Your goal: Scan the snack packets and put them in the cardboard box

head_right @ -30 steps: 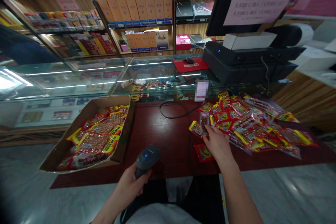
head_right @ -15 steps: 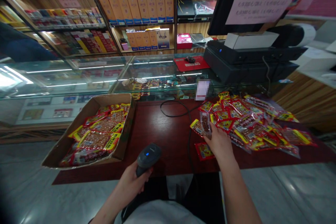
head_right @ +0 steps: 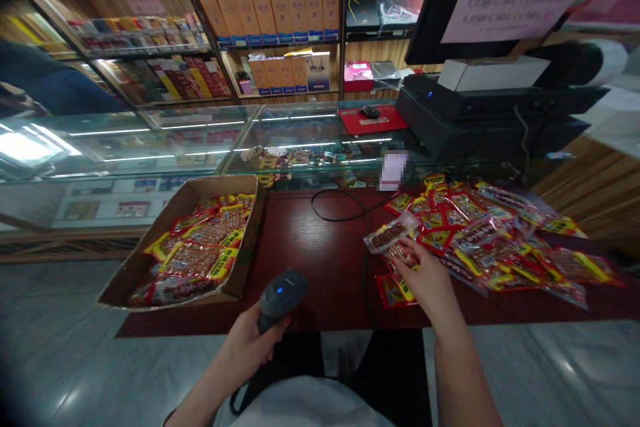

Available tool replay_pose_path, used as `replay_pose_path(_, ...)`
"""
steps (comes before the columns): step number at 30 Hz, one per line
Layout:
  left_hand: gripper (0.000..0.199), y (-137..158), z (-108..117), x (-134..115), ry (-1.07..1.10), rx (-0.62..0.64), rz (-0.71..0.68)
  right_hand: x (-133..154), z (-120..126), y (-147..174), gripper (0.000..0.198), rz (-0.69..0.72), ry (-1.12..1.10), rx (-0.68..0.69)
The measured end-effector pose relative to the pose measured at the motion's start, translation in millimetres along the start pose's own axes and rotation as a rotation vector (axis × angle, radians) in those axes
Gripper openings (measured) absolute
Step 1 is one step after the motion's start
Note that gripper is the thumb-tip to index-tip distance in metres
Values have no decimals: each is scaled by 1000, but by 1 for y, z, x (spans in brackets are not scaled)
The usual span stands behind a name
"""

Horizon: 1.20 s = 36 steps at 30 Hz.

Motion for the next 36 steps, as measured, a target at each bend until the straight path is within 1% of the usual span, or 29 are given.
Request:
replay_pose_path(3,24,1,7,-3,-2,-20,-15,28,-12,15,48,29,-86,83)
replay_pose_path(6,23,2,8,-8,-9,-21,-31,56,-31,24,39,90,-24,150)
replay_pose_path(9,20,5,7,-9,-10,-14,-35,71,-35,28,37,121,49,101)
replay_pose_path(11,18,6,6,-10,-9,-5,-37,81,-32,33,40,156,21,67)
replay_pose_path(12,18,7,5,-11,-10,-1,-36,86,-32,36,40,170,-9,71)
replay_pose_path(14,17,7,5,-13,-14,9,-34,94,-39,42,41,176,-81,136)
replay_pose_path(16,16,7,4,-16,-11,20,-29,99,-56,45,40,166,-155,258)
replay_pose_path(19,16,8,1,-21,-1,51,-27,104,-83,45,39,156,-254,411)
replay_pose_path(21,17,11,0,-23,2,66,-23,103,-96,41,39,143,-308,461)
replay_pose_path(24,17,15,1,-25,-4,71,-22,98,-107,38,38,126,-364,506)
replay_pose_path(29,16,19,2,-30,-4,82,-27,93,-112,36,38,104,-395,535)
replay_pose_path(36,13,19,4,-25,-18,71,-7,88,-111,34,40,99,-333,488)
Point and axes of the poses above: each hand's wrist, its own y-axis away from the middle knuckle, its own z-axis out of the back of the hand, x = y × z, the point moved 10 cm from there along -y, towards the middle knuckle, and after that the axes turned 15 degrees about -z, right-handed, at the moved point
